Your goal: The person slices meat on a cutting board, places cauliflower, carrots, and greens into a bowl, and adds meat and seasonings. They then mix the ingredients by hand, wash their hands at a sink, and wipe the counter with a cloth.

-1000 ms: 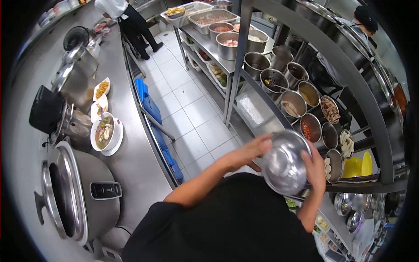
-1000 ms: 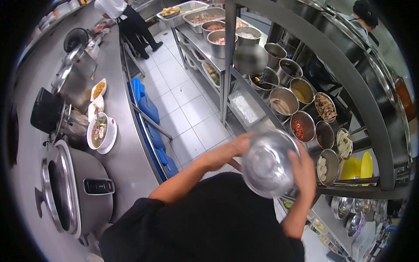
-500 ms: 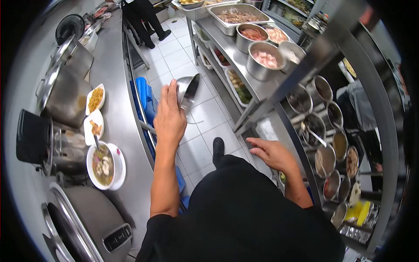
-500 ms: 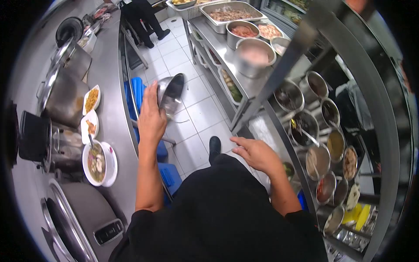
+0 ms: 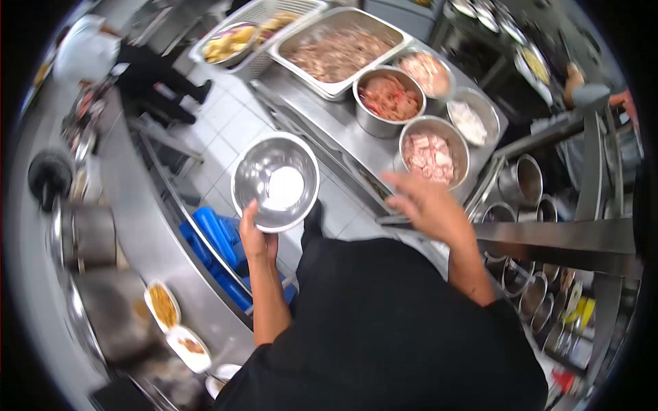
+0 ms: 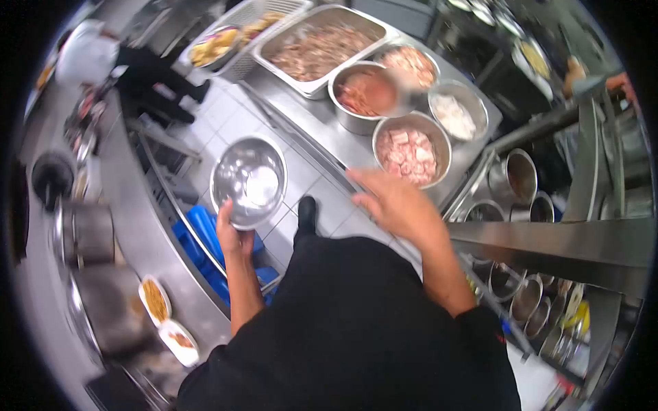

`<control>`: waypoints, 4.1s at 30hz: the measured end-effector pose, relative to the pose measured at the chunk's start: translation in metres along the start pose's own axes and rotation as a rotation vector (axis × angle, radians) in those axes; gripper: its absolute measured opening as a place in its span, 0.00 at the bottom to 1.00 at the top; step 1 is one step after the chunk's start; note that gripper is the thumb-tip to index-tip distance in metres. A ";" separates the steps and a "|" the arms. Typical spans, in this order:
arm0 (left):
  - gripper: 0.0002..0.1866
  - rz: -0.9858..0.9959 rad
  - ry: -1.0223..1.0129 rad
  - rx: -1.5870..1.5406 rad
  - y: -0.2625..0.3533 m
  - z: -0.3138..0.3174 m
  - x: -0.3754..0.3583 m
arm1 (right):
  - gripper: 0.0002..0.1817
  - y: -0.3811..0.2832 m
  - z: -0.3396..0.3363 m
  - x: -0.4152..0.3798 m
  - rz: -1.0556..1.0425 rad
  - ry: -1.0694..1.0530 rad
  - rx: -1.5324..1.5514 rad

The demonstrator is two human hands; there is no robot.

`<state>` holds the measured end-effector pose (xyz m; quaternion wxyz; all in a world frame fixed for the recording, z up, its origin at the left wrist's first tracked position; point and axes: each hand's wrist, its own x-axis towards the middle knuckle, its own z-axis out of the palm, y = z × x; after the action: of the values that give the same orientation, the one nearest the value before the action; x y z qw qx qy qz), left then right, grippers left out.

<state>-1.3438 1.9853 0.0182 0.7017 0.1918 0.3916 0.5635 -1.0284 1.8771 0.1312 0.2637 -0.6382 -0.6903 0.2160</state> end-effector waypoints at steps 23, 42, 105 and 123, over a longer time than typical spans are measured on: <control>0.21 -0.057 -0.515 0.219 -0.028 0.240 0.280 | 0.45 0.225 -0.059 0.274 0.838 0.052 -0.577; 0.22 -0.234 -0.532 0.100 -0.017 0.238 0.291 | 0.31 0.215 -0.098 0.270 0.762 0.026 -0.189; 0.29 -0.260 -0.726 0.344 -0.020 0.300 0.309 | 0.12 0.150 -0.167 0.257 0.520 0.403 0.250; 0.31 -0.375 -0.865 0.364 -0.065 0.336 0.276 | 0.14 0.106 -0.118 0.287 0.381 0.173 -0.212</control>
<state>-1.0288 2.2838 0.0880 0.8440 0.4533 0.1847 0.2191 -0.8850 2.1683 0.1802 0.2080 -0.7971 -0.5511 0.1327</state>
